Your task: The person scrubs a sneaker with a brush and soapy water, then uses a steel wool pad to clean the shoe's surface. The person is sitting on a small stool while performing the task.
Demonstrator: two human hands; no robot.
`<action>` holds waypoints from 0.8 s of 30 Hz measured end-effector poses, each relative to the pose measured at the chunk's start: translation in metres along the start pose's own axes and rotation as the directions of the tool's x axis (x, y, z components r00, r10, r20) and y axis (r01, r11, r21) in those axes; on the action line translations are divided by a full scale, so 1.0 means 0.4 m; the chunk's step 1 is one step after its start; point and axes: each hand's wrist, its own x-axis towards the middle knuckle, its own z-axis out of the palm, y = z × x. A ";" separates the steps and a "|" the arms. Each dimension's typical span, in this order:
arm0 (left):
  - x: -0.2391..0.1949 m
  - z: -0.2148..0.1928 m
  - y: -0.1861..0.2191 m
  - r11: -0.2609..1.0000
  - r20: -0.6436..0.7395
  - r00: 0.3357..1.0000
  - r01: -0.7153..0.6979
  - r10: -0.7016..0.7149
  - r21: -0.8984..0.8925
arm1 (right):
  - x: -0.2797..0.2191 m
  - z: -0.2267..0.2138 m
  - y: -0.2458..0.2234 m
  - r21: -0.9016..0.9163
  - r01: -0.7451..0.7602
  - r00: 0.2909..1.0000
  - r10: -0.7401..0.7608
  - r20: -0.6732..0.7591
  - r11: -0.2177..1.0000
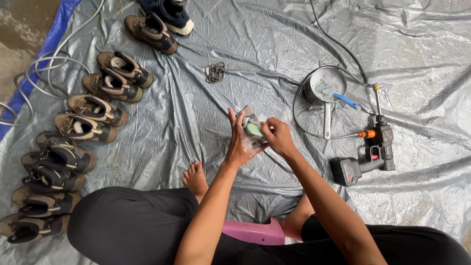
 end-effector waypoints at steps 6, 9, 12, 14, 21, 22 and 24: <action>0.005 0.008 0.034 0.998 0.064 0.997 -0.037 0.034 0.052 | 0.018 -0.017 0.273 -0.121 -0.206 0.970 0.186 -0.158 0.971; 0.005 0.007 0.027 0.997 0.058 0.998 -0.028 0.024 0.074 | -0.022 0.007 0.066 -0.025 -0.125 0.985 0.122 -0.119 0.992; 0.017 0.000 0.000 0.982 0.023 0.998 -0.055 0.051 0.178 | -0.023 -0.014 -0.044 -0.092 0.077 0.996 -0.080 -0.032 0.993; -0.007 -0.014 0.041 0.987 0.044 0.998 -0.056 0.050 0.150 | -0.044 -0.003 0.081 -0.066 -0.012 0.996 0.006 -0.087 0.998; 0.012 0.011 0.001 0.988 0.028 0.998 0.056 -0.060 0.142 | -0.010 -0.018 -0.007 -0.114 0.071 0.993 -0.081 -0.081 0.991; 0.011 0.015 0.007 0.987 0.031 0.997 0.070 -0.075 0.142 | -0.014 -0.013 0.007 -0.114 0.060 0.995 -0.069 -0.072 0.992; 0.028 0.012 0.019 0.990 0.039 0.999 -0.007 0.002 0.138 | -0.016 -0.001 0.026 -0.117 0.121 0.984 -0.135 -0.117 0.986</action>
